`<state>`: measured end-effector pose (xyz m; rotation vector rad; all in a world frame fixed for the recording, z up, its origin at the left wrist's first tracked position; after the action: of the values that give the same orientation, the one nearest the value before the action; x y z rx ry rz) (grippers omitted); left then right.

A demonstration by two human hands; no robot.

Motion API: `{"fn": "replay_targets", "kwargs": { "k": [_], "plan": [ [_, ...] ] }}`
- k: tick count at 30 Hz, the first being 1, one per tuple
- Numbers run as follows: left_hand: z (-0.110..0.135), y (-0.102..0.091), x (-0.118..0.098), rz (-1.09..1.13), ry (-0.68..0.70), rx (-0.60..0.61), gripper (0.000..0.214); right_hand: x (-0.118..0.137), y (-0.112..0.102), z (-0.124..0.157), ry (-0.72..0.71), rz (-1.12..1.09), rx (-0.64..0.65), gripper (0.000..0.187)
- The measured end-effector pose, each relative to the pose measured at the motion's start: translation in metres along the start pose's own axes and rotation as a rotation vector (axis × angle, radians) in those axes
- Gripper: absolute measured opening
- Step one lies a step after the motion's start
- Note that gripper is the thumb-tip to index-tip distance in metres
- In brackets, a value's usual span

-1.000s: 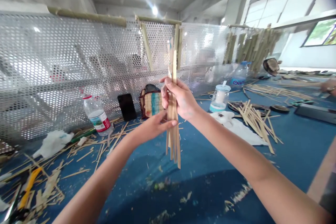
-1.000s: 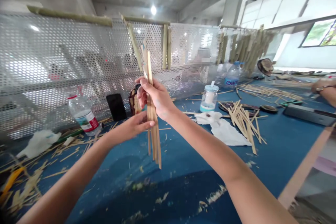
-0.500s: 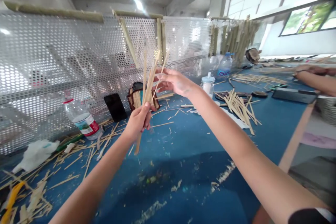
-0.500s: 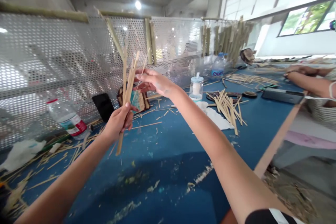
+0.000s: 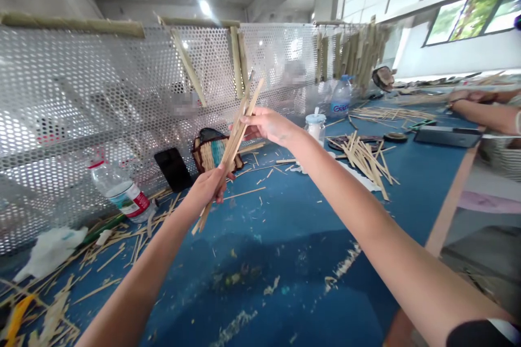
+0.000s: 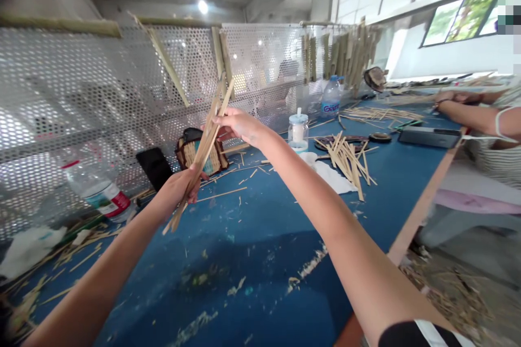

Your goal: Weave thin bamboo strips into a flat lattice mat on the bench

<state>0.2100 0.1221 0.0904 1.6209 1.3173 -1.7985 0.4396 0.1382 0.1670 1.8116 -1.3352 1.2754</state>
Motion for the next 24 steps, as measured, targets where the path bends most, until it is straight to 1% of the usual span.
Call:
{"fn": "replay_targets", "kwargs": {
  "k": [2, 6, 9, 11, 14, 16, 18, 21, 24],
  "plan": [
    [-0.004, -0.001, 0.008, -0.025, -0.015, -0.022, 0.058, 0.002, -0.008, 0.001, 0.003, 0.048, -0.044, 0.031],
    [-0.009, -0.003, 0.024, -0.04, -0.063, -0.025, 0.063, 0.005, -0.026, 0.004, -0.006, 0.107, -0.145, 0.023],
    [-0.009, -0.007, 0.026, -0.037, -0.083, -0.017, 0.066, 0.009, -0.035, 0.007, -0.017, 0.101, -0.171, 0.021],
    [-0.008, -0.01, 0.023, -0.029, -0.102, -0.002, 0.066, 0.013, -0.036, 0.01, -0.046, 0.097, -0.164, 0.024],
    [-0.007, -0.013, 0.019, -0.022, -0.133, 0.01, 0.063, 0.019, -0.031, 0.013, -0.078, 0.09, -0.151, 0.035],
    [-0.008, -0.016, 0.019, -0.024, -0.15, 0.004, 0.062, 0.02, -0.028, 0.013, -0.074, 0.075, -0.159, 0.043],
    [-0.01, -0.023, 0.022, -0.027, -0.167, -0.009, 0.063, 0.016, -0.028, 0.01, -0.053, 0.054, -0.179, 0.045],
    [-0.01, -0.039, 0.024, -0.059, -0.184, -0.044, 0.058, -0.001, -0.038, 0.003, -0.002, 0.027, -0.196, 0.04],
    [-0.005, -0.061, 0.021, -0.237, -0.135, -0.098, 0.045, -0.023, -0.053, -0.002, 0.065, -0.012, -0.214, 0.029]
  ]
}}
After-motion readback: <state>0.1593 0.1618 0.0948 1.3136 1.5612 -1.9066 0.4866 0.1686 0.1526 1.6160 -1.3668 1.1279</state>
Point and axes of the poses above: each hand's wrist, its own z-axis away from the middle knuckle, its own y-axis out of the palm, x = y × z, the point moved 1 cm from there along -z, towards the middle knuckle, and after that the axes turned 5 degrees about x, right-handed, at the moved point
